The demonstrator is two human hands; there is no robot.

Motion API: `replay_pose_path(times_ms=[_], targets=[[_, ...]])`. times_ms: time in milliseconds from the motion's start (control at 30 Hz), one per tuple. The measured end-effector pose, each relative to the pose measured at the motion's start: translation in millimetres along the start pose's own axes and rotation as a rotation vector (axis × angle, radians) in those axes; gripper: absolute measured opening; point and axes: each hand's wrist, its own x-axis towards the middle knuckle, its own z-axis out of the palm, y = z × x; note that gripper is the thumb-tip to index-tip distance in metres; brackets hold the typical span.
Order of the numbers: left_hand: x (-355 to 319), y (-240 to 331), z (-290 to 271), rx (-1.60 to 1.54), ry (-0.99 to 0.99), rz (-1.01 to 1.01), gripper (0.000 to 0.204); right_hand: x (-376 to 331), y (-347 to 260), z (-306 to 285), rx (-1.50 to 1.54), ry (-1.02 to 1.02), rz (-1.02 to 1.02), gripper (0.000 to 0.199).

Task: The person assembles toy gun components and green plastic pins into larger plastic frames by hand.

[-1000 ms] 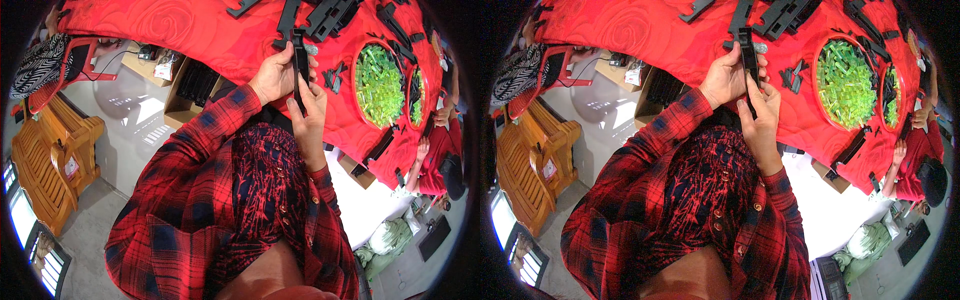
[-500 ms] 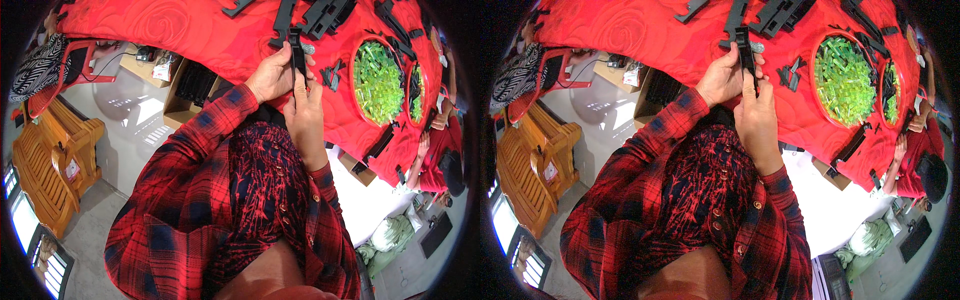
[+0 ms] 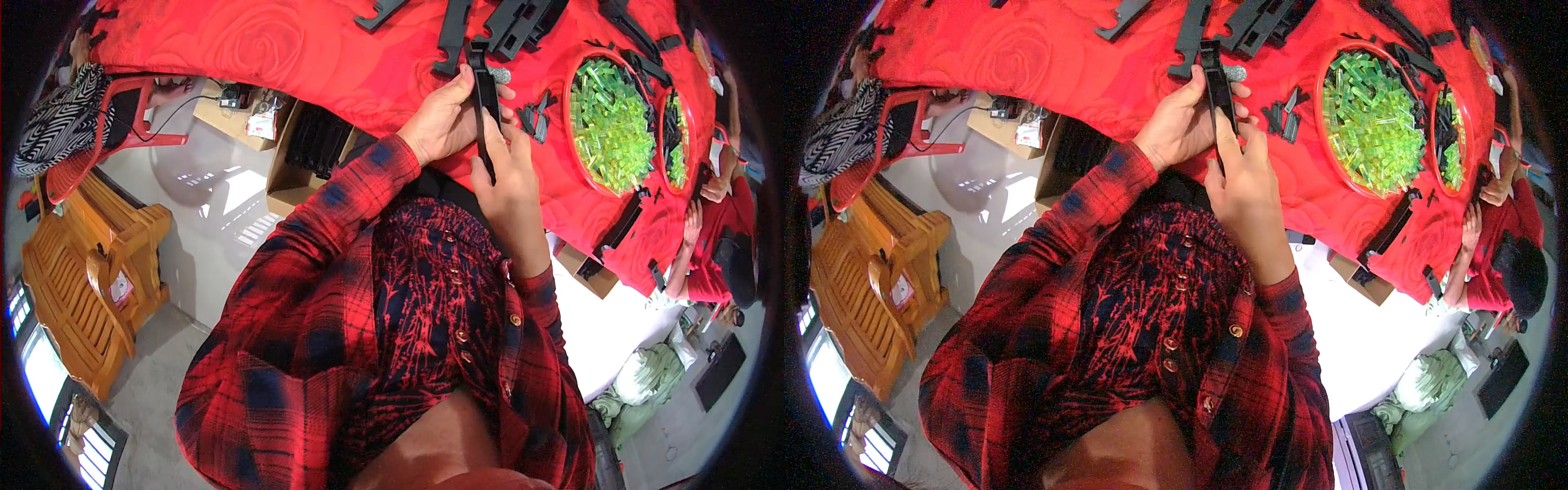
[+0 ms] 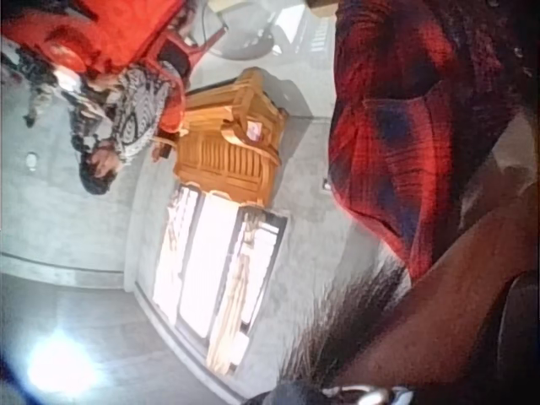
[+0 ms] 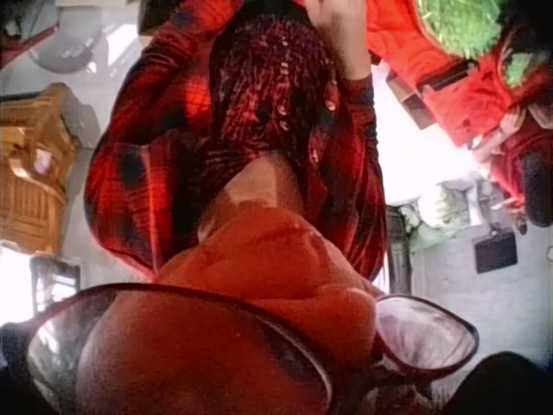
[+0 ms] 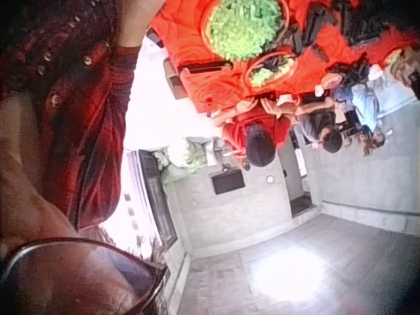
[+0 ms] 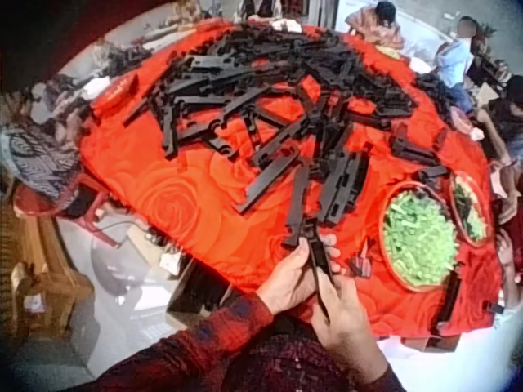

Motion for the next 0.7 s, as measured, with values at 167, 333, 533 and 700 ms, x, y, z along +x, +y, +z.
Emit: replay_pose_path(times_ms=[167, 333, 533, 700], targets=[[5.3, -4.0, -3.4, -0.096, 0.027, 0.023, 0.062, -16.7, 7.1, 8.0, 0.035, 0.099, -0.026, 0.056], [1.3, -1.3, -6.2, -0.145, -0.008, -0.008, 0.062, -21.1, 4.9, 18.6, 0.103, 0.198, -0.03, 0.049], [2.8, -1.9, -17.0, -0.191, -0.085, -0.091, 0.067, -24.9, -1.5, 15.8, 0.091, 0.243, -0.032, 0.042], [2.9, -4.5, -15.5, -0.113, -0.036, -0.08, 0.069, -27.2, 8.9, 15.8, 0.095, 0.272, -0.054, 0.035]])
